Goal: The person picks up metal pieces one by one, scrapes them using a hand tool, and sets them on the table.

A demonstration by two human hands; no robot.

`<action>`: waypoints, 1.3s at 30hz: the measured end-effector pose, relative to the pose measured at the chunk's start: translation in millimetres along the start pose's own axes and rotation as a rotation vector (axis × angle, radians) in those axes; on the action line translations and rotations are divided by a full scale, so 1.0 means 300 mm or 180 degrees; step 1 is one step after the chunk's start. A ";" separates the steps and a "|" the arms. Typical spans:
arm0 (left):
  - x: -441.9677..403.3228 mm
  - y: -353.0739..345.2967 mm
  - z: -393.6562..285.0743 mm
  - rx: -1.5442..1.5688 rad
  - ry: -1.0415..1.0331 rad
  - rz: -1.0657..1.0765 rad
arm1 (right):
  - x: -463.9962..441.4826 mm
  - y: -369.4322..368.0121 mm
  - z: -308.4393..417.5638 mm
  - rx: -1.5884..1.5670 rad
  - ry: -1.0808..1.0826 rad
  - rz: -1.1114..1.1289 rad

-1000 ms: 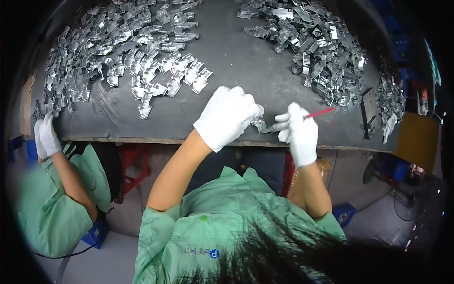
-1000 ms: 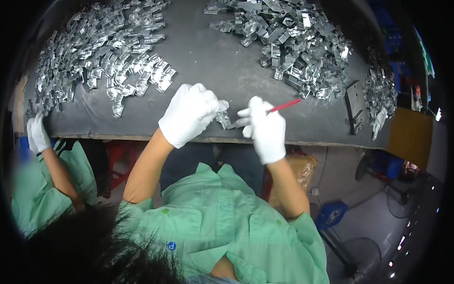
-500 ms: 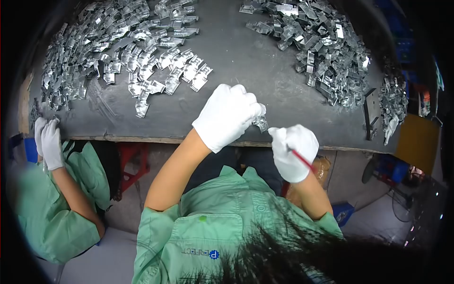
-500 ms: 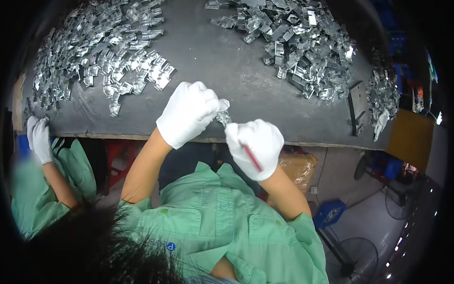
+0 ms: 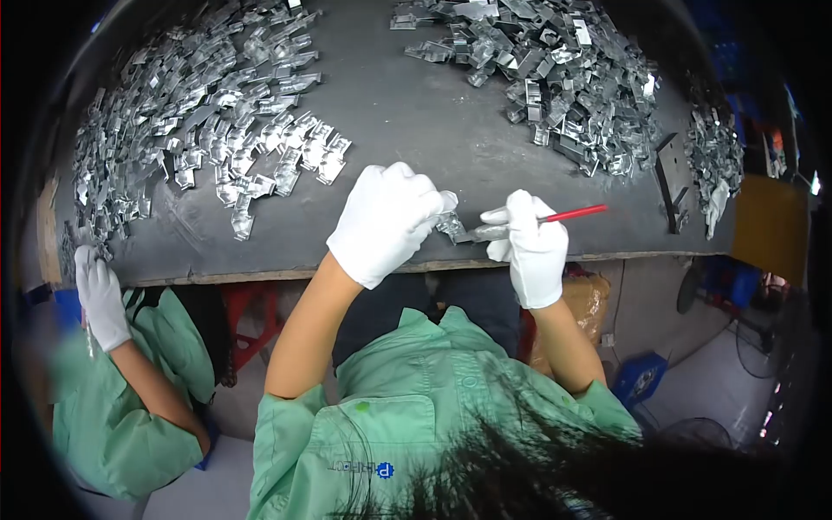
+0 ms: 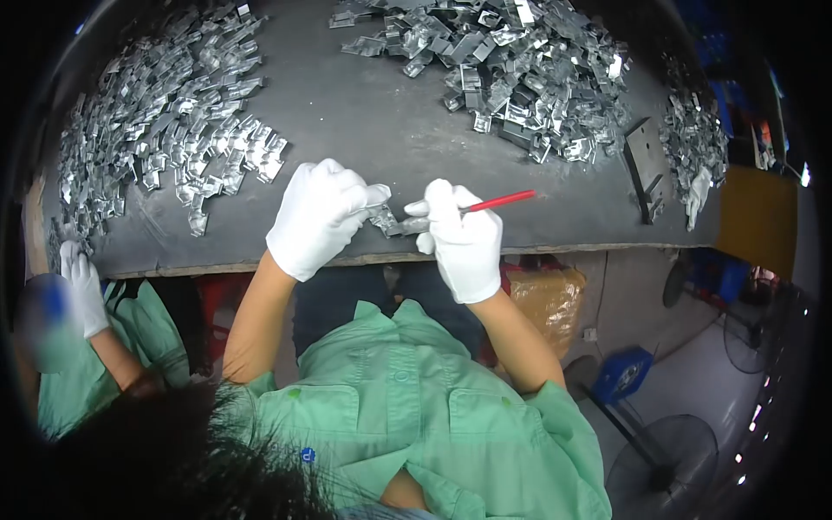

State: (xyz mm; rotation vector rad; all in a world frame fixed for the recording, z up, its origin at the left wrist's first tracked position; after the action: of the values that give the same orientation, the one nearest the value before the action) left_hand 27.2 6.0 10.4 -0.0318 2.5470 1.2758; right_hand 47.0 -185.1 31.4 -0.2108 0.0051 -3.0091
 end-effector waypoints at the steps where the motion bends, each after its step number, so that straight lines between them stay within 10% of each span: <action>1: 0.003 -0.002 0.001 -0.0041 0.0030 0.0068 | -0.001 -0.007 0.001 -0.0021 -0.0110 -0.0072; 7: 0.001 -0.003 0.000 -0.0023 0.0012 0.0064 | 0.003 -0.018 -0.007 0.0533 0.0774 0.0396; 14: 0.003 -0.003 0.003 0.0012 0.0014 0.0103 | -0.017 -0.016 -0.009 0.0082 -0.0215 -0.0023; 16: -0.004 -0.004 0.003 0.0032 -0.0039 0.0007 | -0.009 -0.029 0.006 0.0653 0.0447 0.0326; 18: -0.005 -0.008 0.003 0.0063 -0.0057 -0.0044 | 0.004 -0.058 0.047 0.3172 0.3486 0.1267; 20: -0.011 -0.006 0.001 0.0091 -0.0092 -0.0050 | 0.077 -0.144 0.121 0.3974 0.3197 0.2650; 22: -0.010 -0.015 0.002 0.0095 -0.0108 -0.0111 | 0.114 -0.182 0.084 0.4057 0.4237 0.1276; 24: -0.006 -0.014 0.003 0.0103 -0.0148 -0.0255 | 0.073 -0.111 0.111 0.3929 0.3443 0.1944; 26: -0.003 -0.004 0.003 0.0142 -0.0102 -0.0122 | 0.006 -0.050 0.069 0.2931 0.3505 0.1084; 28: -0.004 -0.003 -0.002 0.0164 -0.0103 -0.0132 | 0.003 -0.004 0.009 0.0026 -0.0138 -0.0102; 32: -0.005 0.002 -0.008 0.0133 -0.0031 -0.0086 | -0.002 -0.006 0.003 0.0335 -0.0086 0.0214; 36: -0.003 -0.003 0.000 0.0156 0.0012 -0.0034 | 0.036 -0.070 0.057 0.3434 0.3629 0.1425; 39: -0.012 0.003 -0.010 0.0032 0.0035 0.0010 | 0.118 -0.127 0.076 0.3701 0.3893 0.1366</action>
State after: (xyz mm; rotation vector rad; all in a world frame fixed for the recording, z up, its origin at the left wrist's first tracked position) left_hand 29.9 3.7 13.8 -0.0330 2.5637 1.2672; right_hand 10.6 -151.7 59.3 1.4122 -1.2461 -1.8072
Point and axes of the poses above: each hand's wrist, its own x-axis away from the middle knuckle, its own y-axis out of the back of the hand, z = x × y, the point moved 3 cm from there along -x, towards the middle knuckle, and after that the axes turned 14 degrees about y, right-handed, at the moved point
